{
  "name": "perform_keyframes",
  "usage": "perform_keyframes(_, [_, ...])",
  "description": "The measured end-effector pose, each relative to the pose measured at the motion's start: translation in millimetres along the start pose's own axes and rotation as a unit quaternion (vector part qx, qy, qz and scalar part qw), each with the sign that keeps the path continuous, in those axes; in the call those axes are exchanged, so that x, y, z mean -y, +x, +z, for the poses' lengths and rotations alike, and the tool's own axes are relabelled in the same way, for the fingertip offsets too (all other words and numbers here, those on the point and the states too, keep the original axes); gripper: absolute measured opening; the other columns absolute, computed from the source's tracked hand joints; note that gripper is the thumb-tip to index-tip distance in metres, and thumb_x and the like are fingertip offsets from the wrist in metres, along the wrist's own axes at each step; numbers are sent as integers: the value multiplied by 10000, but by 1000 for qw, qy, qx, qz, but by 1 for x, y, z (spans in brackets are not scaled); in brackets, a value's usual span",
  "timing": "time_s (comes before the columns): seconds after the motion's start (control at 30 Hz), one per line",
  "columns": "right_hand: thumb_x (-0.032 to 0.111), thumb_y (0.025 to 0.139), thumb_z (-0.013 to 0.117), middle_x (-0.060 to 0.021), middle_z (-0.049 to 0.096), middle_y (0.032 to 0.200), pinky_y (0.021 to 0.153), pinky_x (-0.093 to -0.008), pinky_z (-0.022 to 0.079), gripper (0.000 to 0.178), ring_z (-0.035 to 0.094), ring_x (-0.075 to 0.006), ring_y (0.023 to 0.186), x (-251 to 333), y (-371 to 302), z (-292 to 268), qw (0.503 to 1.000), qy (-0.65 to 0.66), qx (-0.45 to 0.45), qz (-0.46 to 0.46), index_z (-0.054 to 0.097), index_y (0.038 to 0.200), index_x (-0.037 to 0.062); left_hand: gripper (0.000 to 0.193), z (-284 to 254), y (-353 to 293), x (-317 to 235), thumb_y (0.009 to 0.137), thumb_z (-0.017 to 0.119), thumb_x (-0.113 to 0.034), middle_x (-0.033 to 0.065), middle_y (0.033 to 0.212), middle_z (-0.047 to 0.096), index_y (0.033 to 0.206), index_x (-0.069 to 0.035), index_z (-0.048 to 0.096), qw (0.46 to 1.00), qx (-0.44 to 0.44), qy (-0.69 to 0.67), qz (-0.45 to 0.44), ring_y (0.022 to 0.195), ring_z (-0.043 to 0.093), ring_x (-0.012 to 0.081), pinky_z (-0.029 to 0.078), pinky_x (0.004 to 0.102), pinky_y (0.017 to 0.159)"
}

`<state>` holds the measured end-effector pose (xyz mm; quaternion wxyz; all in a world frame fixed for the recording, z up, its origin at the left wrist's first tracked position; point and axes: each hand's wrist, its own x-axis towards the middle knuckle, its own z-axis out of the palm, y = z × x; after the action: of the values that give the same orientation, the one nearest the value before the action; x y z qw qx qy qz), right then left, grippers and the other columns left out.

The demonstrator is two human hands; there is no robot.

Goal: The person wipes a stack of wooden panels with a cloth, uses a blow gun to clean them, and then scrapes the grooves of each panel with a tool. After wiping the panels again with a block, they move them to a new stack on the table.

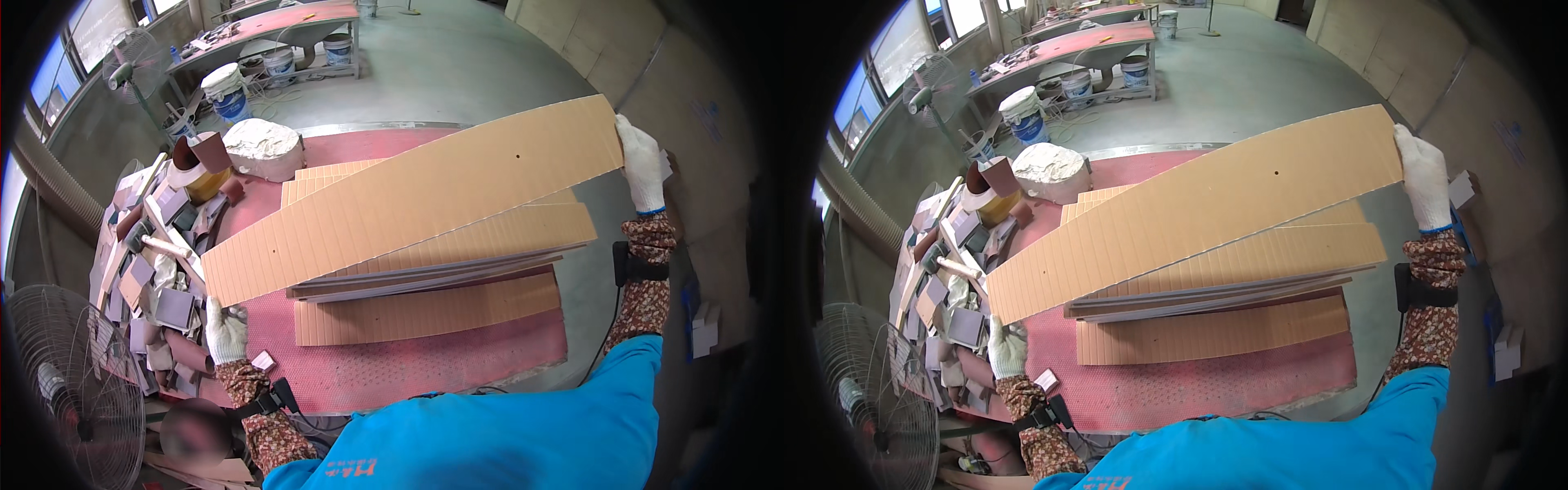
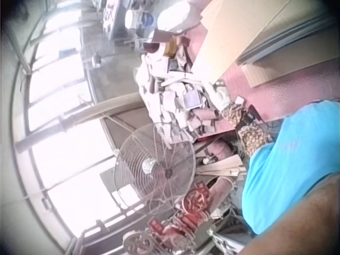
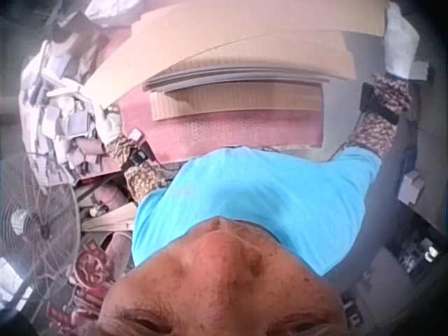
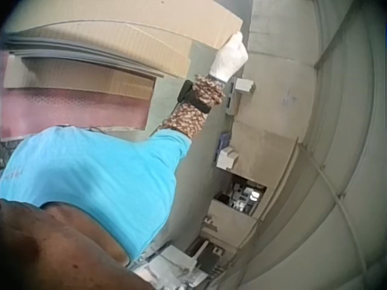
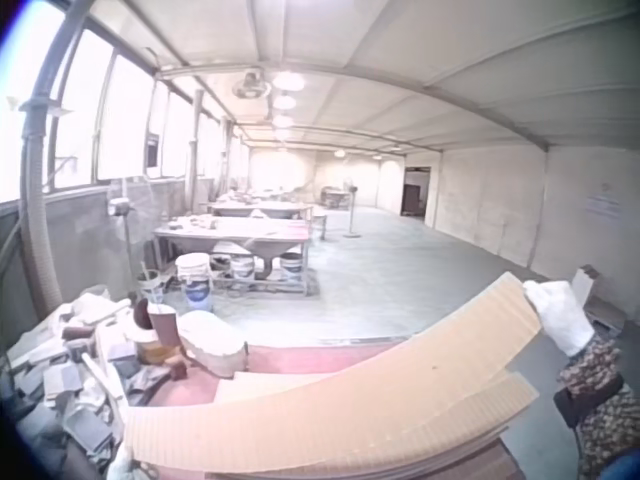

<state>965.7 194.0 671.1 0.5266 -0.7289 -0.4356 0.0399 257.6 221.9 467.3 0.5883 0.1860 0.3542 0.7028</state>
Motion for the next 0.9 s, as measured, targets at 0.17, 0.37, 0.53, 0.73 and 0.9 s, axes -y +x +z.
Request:
perform_keyframes(0.17, [388,1044,591,-46,666,809,723,-297,452,500,548,-105,768,-6,2,-4,1000,-16,-5,4,710,1018,-97,314,0,-3,0,1057,621,-285,57,1027,670,1273,-59,597,1000,-2,-2,5,736,555,134,473,310,684])
perform_keyframes(0.37, [412,1037,594,-42,652,788,706,-302,445,518,541,-109,748,-9,1,-6,999,-39,1,18,708,994,-92,323,2,-9,0,1054,627,-278,67,1064,676,1287,-57,597,1000,-1,-3,8,746,565,139,484,310,684])
perform_keyframes(0.53, [416,1036,591,-24,634,770,648,-297,432,500,528,-100,711,5,-4,-6,998,-32,28,51,718,961,-61,335,1,-15,-10,1057,615,-245,91,1135,694,1308,-26,586,998,23,-43,31,819,621,159,534,295,700])
perform_keyframes(0.73, [412,1028,587,-4,606,761,610,-284,432,453,530,-96,695,35,-13,24,997,9,70,20,703,925,-13,311,-36,-12,-56,1062,603,-256,102,1133,726,1246,-8,637,992,59,-78,83,875,684,185,579,316,743])
perform_keyframes(0.9, [458,1030,552,-1,644,930,725,-308,470,432,570,-100,867,64,-15,35,991,-6,134,25,714,1067,58,337,-35,-35,-101,1063,603,-270,87,1164,711,1291,-22,614,985,34,-108,133,881,651,161,556,299,721])
